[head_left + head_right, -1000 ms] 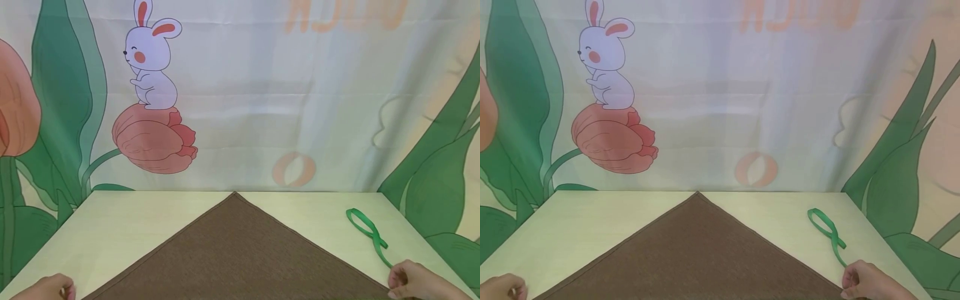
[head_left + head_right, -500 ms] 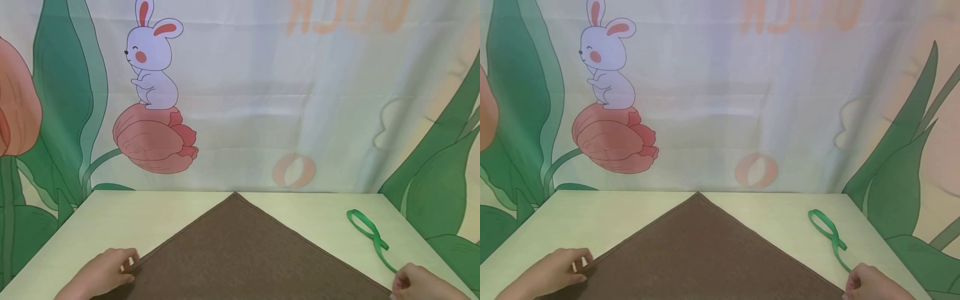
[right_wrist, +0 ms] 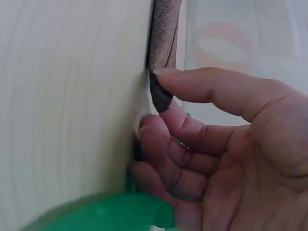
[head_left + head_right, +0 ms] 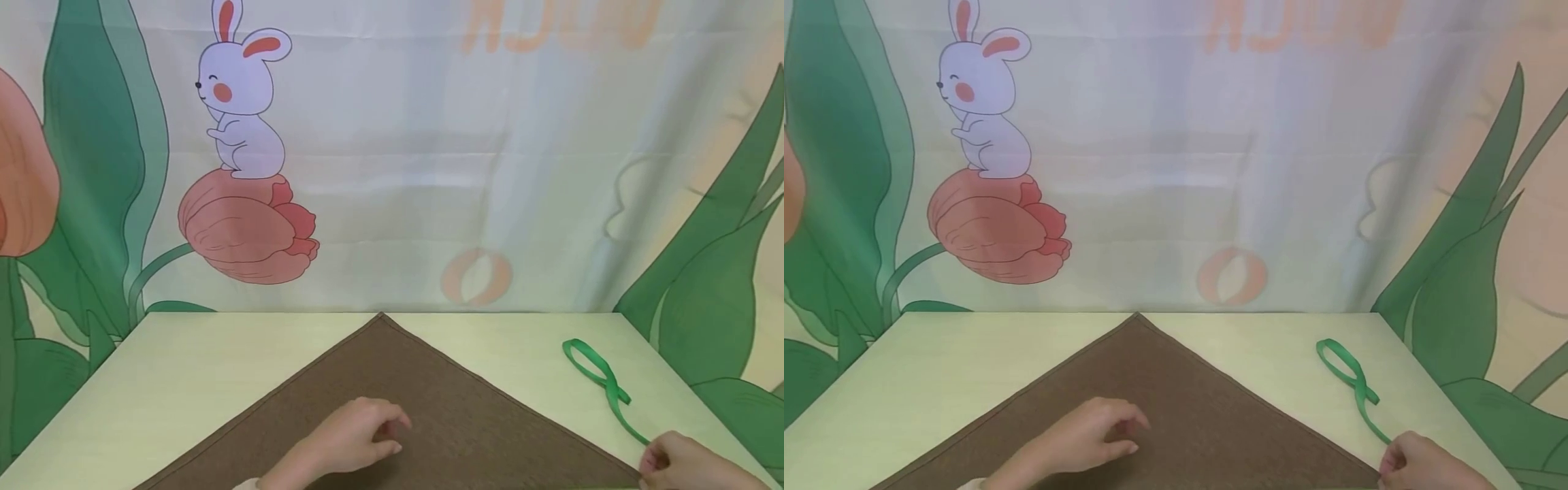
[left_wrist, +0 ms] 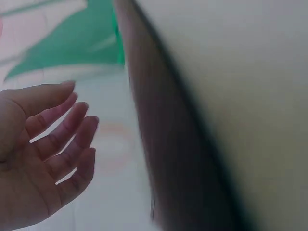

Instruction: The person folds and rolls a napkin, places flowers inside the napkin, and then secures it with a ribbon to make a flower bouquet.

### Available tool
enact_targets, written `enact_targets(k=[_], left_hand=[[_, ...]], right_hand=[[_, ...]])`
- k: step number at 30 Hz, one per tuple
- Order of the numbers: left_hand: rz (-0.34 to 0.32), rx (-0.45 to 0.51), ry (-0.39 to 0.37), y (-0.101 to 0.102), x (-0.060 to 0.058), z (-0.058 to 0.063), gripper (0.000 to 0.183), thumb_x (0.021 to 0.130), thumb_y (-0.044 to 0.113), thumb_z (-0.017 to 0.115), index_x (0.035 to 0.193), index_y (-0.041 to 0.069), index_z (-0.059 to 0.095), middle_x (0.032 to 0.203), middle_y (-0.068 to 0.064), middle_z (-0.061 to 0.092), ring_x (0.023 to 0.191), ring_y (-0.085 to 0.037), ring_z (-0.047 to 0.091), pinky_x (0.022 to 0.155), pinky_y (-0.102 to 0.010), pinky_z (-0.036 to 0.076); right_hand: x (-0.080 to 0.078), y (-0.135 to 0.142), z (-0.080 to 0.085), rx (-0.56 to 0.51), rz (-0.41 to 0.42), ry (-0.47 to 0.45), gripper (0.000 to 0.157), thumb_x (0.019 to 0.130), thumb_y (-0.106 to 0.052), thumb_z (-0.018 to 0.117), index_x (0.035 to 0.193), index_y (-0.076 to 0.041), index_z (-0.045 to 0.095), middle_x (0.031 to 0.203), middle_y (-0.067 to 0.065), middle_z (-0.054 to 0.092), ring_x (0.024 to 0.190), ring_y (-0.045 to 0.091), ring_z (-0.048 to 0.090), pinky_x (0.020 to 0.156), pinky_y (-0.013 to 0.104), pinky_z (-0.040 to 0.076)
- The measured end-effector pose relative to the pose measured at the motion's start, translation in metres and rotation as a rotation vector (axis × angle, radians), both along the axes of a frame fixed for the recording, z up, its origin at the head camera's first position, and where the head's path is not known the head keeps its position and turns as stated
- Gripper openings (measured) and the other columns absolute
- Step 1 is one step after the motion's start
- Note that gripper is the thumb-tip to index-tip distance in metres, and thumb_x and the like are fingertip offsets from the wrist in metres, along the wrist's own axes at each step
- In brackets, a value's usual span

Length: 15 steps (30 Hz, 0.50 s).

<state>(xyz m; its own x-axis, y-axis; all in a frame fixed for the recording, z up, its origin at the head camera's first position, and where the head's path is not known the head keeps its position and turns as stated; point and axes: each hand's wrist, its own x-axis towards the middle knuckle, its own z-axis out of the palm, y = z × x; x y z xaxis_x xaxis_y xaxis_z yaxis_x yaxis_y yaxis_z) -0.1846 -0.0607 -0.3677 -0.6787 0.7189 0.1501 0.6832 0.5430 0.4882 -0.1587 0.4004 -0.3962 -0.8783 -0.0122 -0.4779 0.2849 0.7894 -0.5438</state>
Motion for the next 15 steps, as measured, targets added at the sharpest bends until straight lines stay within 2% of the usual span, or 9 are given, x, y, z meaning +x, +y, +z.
enact_targets(k=[4,6,11,15], left_hand=[[-0.108,0.005,0.011,0.045,0.0,-0.005,0.02,0.083,0.015,0.067,0.102,0.011,0.065,0.084,0.008,0.062,0.074,0.005,0.051,0.064,-0.011,0.041],[-0.157,-0.007,0.017,0.064,0.002,-0.007,0.021,0.083,0.016,0.066,0.103,0.012,0.065,0.088,0.009,0.063,0.077,0.005,0.052,0.066,-0.01,0.04],[-0.257,-0.04,-0.028,0.109,0.001,-0.008,0.022,0.086,0.018,0.064,0.107,0.012,0.065,0.094,0.008,0.065,0.082,0.008,0.053,0.068,-0.007,0.039],[-0.3,-0.057,-0.081,0.139,-0.002,-0.011,0.024,0.088,0.017,0.06,0.111,0.012,0.064,0.096,0.008,0.066,0.081,0.01,0.054,0.068,-0.005,0.039]], right_hand=[[-0.001,0.011,0.002,-0.14,0.163,0.051,0.006,0.081,-0.003,0.055,0.078,0.001,0.057,0.067,0.002,0.051,0.059,0.013,0.046,0.054,0.027,0.041],[-0.002,0.016,0.003,-0.208,0.219,0.061,0.006,0.082,-0.002,0.055,0.078,0.002,0.056,0.066,0.001,0.049,0.057,0.01,0.044,0.052,0.023,0.039],[-0.004,0.019,0.007,-0.337,0.254,0.053,0.006,0.083,0.001,0.051,0.082,0.006,0.053,0.07,0.001,0.05,0.058,0.008,0.045,0.052,0.021,0.038],[-0.004,0.017,0.013,-0.436,0.277,0.051,0.009,0.081,0.004,0.045,0.086,0.011,0.048,0.07,0.0,0.051,0.057,0.007,0.046,0.048,0.021,0.035]])
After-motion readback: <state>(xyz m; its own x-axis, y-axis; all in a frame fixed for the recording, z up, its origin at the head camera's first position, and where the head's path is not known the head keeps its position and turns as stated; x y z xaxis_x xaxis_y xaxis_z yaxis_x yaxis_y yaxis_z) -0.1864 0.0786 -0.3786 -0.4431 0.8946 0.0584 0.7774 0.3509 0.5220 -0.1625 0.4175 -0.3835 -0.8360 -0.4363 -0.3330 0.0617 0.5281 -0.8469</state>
